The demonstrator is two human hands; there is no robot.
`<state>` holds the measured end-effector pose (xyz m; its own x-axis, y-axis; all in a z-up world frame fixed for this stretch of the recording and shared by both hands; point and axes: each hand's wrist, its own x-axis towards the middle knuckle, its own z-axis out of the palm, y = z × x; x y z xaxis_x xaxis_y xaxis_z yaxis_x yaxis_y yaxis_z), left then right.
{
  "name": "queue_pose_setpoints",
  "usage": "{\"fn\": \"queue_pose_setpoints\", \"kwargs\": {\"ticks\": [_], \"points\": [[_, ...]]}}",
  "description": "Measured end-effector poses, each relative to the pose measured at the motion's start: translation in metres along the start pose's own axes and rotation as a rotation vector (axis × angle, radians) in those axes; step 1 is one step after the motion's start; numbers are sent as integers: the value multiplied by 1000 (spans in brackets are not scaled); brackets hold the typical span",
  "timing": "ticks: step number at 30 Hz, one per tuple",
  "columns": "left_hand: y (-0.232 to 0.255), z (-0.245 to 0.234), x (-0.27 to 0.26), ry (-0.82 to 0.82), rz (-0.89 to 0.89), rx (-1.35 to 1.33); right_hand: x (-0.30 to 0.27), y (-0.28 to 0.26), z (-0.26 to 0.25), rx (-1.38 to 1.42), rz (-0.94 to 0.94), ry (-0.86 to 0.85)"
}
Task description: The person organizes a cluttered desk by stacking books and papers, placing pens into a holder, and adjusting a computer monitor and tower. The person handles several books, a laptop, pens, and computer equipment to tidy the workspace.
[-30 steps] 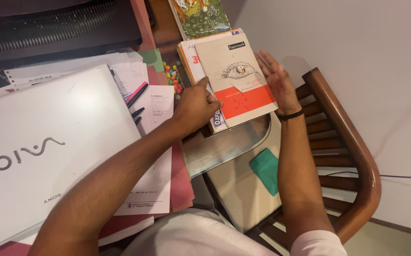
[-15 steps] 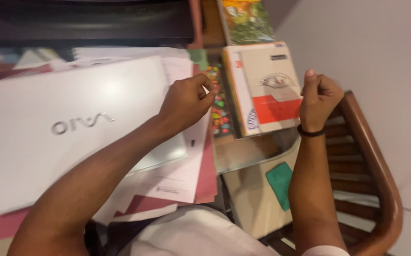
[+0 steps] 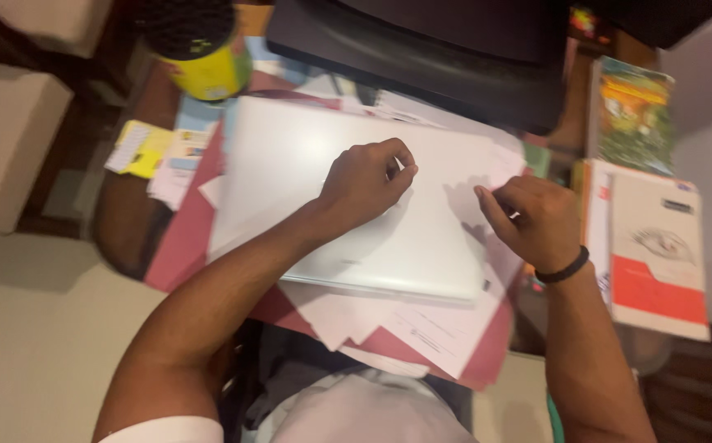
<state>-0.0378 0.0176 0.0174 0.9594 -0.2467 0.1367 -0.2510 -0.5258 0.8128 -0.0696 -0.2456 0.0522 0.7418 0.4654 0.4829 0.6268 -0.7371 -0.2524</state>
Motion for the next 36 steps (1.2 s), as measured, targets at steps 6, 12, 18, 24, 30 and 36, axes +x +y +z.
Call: {"fn": "queue_pose_setpoints", "kwargs": {"ticks": [6, 12, 18, 24, 30, 36], "points": [[-42, -64, -16, 94, -97, 16, 34, -23, 29, -16, -89, -62], [-86, -106, -31, 330, -27, 118, 56, -42, 48, -75, -98, -100], [-152, -165, -14, 744, 66, 394, 62, -47, 61, -54, -46, -152], [-187, -177, 6, 730, 118, 358, 58, -45, 61, -64, 1, -159], [-160, -192, -13, 791, 167, 253, 46, -36, 53, -98, 38, -160], [-96, -175, -54, 614, 275, 186, 14, -14, 43, -100, 108, -37]]}}
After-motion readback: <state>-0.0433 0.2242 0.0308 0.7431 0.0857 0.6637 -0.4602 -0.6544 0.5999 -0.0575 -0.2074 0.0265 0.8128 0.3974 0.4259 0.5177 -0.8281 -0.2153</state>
